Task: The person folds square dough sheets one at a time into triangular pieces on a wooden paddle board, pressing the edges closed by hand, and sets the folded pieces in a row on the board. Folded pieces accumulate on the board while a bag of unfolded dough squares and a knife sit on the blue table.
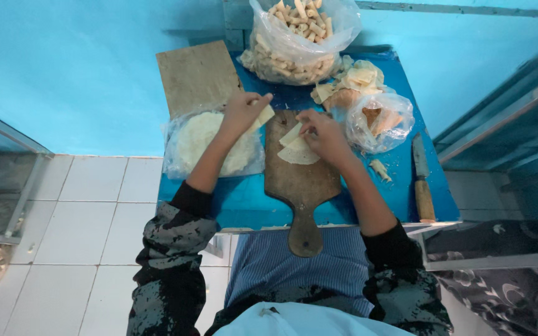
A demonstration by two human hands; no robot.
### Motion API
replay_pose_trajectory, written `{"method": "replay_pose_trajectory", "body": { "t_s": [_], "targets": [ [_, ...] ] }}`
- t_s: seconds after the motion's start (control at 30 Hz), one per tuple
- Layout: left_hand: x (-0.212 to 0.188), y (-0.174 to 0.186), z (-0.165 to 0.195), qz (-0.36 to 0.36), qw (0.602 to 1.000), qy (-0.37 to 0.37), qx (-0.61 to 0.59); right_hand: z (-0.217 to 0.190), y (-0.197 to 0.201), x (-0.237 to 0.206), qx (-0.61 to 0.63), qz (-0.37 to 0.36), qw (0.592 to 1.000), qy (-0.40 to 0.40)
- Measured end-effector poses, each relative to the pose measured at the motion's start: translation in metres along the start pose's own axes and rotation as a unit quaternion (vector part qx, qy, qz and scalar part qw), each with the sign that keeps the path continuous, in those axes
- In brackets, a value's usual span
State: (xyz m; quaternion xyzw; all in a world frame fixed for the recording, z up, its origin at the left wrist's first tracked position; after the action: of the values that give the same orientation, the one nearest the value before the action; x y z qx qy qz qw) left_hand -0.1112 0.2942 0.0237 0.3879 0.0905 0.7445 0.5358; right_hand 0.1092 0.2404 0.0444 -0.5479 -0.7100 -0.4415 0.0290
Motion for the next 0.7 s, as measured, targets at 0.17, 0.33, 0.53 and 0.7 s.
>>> {"method": "replay_pose_trajectory", "body": {
  "t_s": [0.17, 0.33, 0.53, 0.7],
  "targets": [
    [-0.007, -0.022, -0.038, -0.040, 0.888, 0.256, -0.379, -0.014, -0.001, 0.000, -0.008, 0.002, 0.998, 0.056],
    [-0.005, -0.032, -0.028, -0.080, 0.825, 0.275, -0.487, -0.015, -0.002, -0.001, -0.015, -0.013, 0.999, 0.046],
    [-0.006, -0.033, -0.016, -0.082, 0.822, 0.242, -0.509, 0.002, -0.003, 0.009, 0.031, -0.015, 0.999, -0.005],
    [-0.007, -0.038, -0.018, -0.079, 0.826, 0.241, -0.503, 0.012, -0.003, 0.008, 0.023, 0.014, 0.999, 0.029]
  ]
}}
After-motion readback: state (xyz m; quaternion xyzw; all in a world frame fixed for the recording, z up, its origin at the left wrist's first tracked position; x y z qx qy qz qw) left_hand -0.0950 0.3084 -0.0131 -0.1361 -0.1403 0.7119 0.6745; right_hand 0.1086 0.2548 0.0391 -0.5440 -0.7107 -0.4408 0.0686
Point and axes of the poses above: each hand's wrist, its own x-axis towards the middle knuckle, its own y-axis out of the back of the hand, z = x × y, the point moved 9 cm from there along x, towards the middle knuckle, and after that the axes turned 7 degrees about z, right-handed, at the moved point
